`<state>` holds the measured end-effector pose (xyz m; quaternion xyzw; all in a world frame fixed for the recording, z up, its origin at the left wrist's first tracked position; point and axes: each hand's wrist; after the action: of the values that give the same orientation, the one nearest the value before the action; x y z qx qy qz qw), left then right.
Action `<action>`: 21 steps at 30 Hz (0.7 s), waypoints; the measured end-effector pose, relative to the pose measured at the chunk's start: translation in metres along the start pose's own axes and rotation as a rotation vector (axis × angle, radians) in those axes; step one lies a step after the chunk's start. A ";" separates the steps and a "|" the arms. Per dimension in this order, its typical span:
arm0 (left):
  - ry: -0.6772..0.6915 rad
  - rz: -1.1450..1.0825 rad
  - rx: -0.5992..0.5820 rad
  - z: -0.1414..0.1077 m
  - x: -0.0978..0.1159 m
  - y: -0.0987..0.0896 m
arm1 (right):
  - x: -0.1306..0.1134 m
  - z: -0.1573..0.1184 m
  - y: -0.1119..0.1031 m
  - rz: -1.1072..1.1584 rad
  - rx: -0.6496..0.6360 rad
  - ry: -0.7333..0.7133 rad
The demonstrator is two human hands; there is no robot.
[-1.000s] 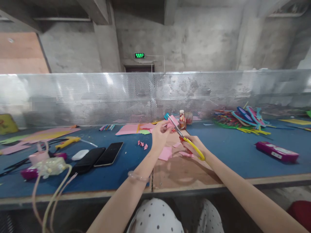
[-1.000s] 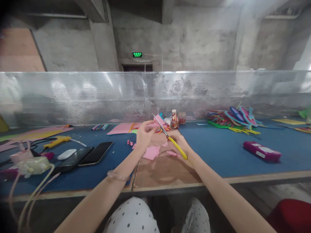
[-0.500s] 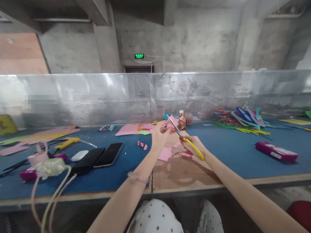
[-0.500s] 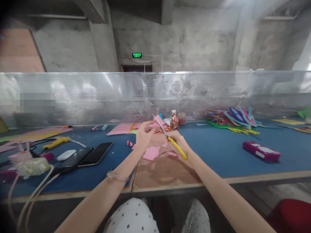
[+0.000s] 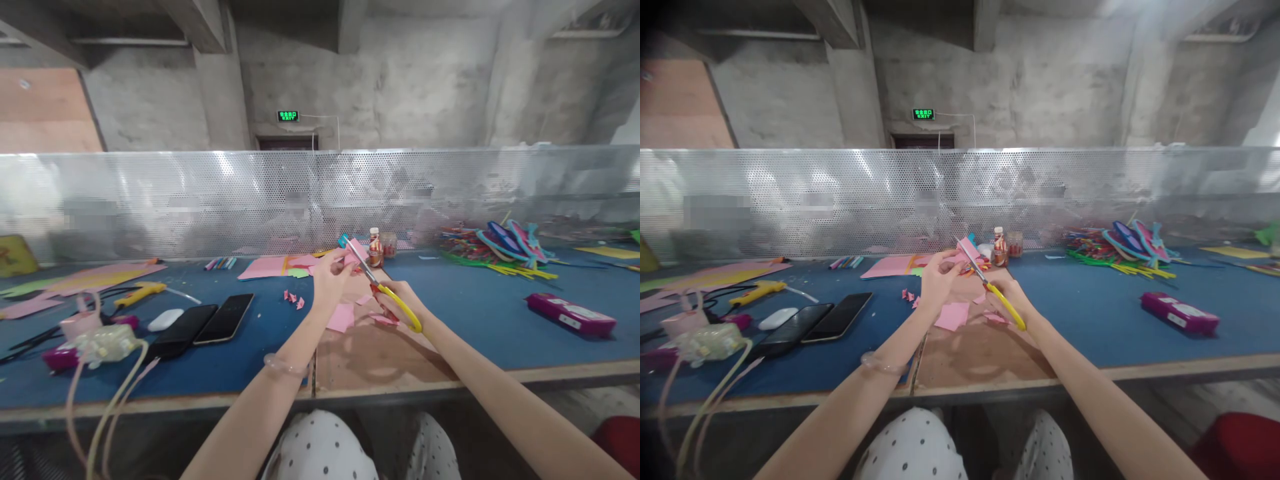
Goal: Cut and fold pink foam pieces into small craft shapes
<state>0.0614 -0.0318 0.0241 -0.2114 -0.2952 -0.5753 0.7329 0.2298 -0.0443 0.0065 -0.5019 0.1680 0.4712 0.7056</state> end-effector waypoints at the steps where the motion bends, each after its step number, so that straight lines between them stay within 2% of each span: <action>1: 0.002 0.003 0.002 0.000 0.000 0.000 | 0.000 0.000 0.000 -0.004 0.003 0.000; 8: -0.041 -0.027 -0.014 -0.001 0.004 0.000 | -0.002 -0.002 0.001 0.013 0.023 -0.016; 21: -0.033 -0.022 0.006 0.001 0.001 0.000 | 0.002 -0.001 0.000 -0.051 0.038 -0.046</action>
<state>0.0610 -0.0319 0.0254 -0.2154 -0.3113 -0.5790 0.7221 0.2310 -0.0438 0.0047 -0.4816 0.1477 0.4612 0.7304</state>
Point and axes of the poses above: each hand's wrist, its own z-axis towards the middle knuckle, its own y-axis out of the palm, x = y × z, and after that the axes turned 1 degree about z, right-handed
